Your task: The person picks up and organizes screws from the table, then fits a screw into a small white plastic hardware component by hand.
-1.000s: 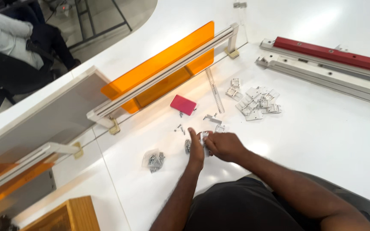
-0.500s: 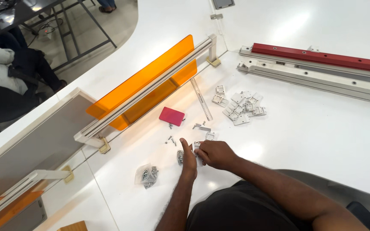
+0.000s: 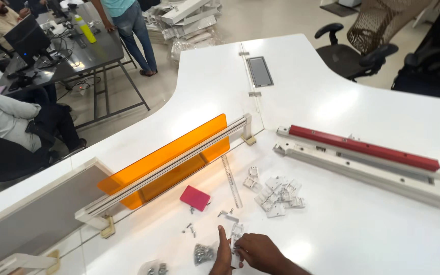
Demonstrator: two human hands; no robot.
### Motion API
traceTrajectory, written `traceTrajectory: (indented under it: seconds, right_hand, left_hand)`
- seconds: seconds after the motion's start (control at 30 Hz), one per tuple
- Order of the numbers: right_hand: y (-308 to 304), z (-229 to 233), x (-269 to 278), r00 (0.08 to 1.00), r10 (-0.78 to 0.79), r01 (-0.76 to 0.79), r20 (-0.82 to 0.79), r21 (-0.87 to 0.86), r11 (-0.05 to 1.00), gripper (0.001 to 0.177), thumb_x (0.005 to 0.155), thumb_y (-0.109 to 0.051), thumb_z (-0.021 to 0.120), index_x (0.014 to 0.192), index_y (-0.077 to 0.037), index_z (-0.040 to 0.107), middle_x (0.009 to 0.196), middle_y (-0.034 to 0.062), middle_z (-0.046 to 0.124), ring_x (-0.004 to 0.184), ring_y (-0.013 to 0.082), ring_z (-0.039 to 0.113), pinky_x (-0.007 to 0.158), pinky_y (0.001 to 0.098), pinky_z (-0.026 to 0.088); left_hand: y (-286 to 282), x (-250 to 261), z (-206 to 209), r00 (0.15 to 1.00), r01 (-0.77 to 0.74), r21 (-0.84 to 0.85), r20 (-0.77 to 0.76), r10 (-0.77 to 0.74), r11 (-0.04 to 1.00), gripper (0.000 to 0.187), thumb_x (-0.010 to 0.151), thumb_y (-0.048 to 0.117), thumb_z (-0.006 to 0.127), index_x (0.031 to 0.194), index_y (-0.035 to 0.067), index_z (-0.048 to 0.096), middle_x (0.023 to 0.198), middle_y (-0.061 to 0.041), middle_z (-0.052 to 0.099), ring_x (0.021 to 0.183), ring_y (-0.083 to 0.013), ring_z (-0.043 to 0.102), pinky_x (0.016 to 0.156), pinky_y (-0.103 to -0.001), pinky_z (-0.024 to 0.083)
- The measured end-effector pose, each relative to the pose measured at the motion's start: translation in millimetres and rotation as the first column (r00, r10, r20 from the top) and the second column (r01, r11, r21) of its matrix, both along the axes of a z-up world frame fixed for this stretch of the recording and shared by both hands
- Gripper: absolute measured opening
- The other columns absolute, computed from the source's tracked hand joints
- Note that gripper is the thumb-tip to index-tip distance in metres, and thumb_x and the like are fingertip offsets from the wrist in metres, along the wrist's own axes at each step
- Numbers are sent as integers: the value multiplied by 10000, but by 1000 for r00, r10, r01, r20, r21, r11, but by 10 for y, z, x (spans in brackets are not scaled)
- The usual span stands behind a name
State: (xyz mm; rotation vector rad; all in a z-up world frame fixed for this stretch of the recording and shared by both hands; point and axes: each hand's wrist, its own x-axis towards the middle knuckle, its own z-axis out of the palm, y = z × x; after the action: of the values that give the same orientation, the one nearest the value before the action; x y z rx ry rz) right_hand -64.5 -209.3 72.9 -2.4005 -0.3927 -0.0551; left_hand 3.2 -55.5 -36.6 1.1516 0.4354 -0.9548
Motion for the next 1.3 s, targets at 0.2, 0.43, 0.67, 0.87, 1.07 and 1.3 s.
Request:
traceTrajectory:
  seconds: [0.2,0.43,0.67,0.87,1.07,1.3]
  right_hand:
    - [-351,60,141,927,-192,183,-321,-57,981,322,1057,-290,570,827,-109,706,810,57,721,769,279,698,747,403,539]
    - [-781,357,299,930,-184,189,-319,-14,982,290,898,-344,733,1133,-181,685,904,58,691,786,267,712,717,395,551]
    - [-1024,19,354,997,30,-30,-67,-1,1000,125,924,-228,699,980,-116,693,848,67,698,766,280,712,687,409,548]
    - [-901,-188,381,905,-131,218,-406,176,960,359,1040,-320,506,864,-87,713,754,65,739,715,286,723,712,390,547]
    - [-902,171,361,867,-256,291,-428,16,957,260,984,-370,613,1009,-127,703,760,52,733,728,249,716,705,391,541]
    - [-934,217,328,998,-46,50,-53,71,996,105,931,-183,694,981,-94,717,851,75,732,765,264,708,686,383,553]
  left_hand:
    - [-553,90,-24,983,19,138,178,-44,990,937,837,848,218,1040,77,710,728,-63,658,530,-193,600,442,-353,475]
    - [-831,278,73,991,-103,66,96,96,993,946,884,861,236,1058,38,671,723,-82,596,551,-175,560,434,-330,466]
    - [-976,221,225,998,-53,107,37,49,993,881,876,867,264,1023,59,583,697,-83,554,554,-194,549,466,-343,469]
    - [-1061,208,303,958,83,307,236,-161,948,915,905,823,176,825,18,602,639,-73,568,539,-189,593,472,-320,514]
    - [-1012,320,239,960,43,302,251,-123,952,950,916,844,174,828,3,606,665,-61,559,572,-164,585,494,-324,542]
    - [-1006,297,284,992,25,175,114,-45,984,954,875,858,220,996,12,645,707,-86,573,593,-192,577,506,-354,519]
